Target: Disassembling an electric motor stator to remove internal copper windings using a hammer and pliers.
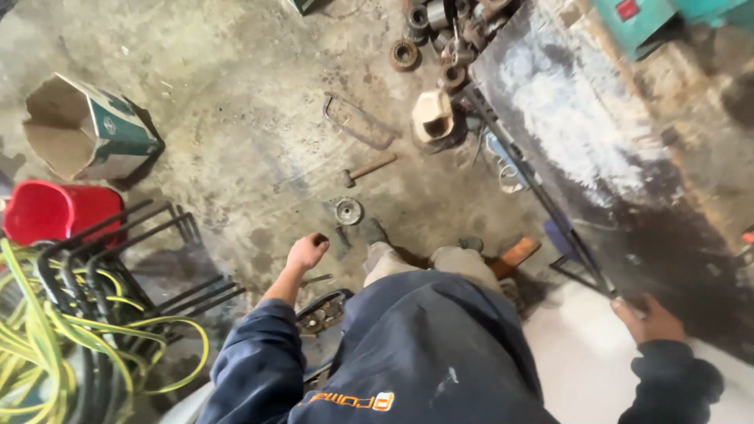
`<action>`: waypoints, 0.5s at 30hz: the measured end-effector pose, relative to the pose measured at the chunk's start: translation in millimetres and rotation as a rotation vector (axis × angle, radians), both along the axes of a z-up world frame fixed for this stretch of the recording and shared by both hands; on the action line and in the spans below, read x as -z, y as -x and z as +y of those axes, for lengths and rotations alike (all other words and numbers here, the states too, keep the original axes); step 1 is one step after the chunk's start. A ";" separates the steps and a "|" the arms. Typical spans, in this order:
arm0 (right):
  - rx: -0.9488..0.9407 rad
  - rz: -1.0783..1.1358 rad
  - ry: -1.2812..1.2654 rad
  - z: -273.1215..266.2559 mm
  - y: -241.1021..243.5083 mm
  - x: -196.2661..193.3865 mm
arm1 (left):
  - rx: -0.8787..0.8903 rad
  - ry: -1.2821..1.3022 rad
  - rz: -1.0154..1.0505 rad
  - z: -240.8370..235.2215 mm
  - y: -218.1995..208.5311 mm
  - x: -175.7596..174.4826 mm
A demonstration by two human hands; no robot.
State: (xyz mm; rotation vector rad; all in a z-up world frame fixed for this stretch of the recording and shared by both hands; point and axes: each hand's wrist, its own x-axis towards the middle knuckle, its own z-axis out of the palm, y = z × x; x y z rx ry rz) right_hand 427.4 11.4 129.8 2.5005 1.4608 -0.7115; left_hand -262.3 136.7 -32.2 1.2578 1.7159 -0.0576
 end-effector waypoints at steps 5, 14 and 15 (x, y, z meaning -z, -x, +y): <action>0.014 0.072 0.050 -11.1 12.4 27.6 | -0.096 0.025 -0.016 4.6 -8.9 20.8; 0.091 0.544 0.130 -16.1 64.0 262.8 | 0.177 0.125 -0.108 -47.8 -134.5 125.1; 0.242 0.855 0.105 -20.4 82.4 307.2 | 0.141 0.144 -0.155 -65.1 -156.8 143.3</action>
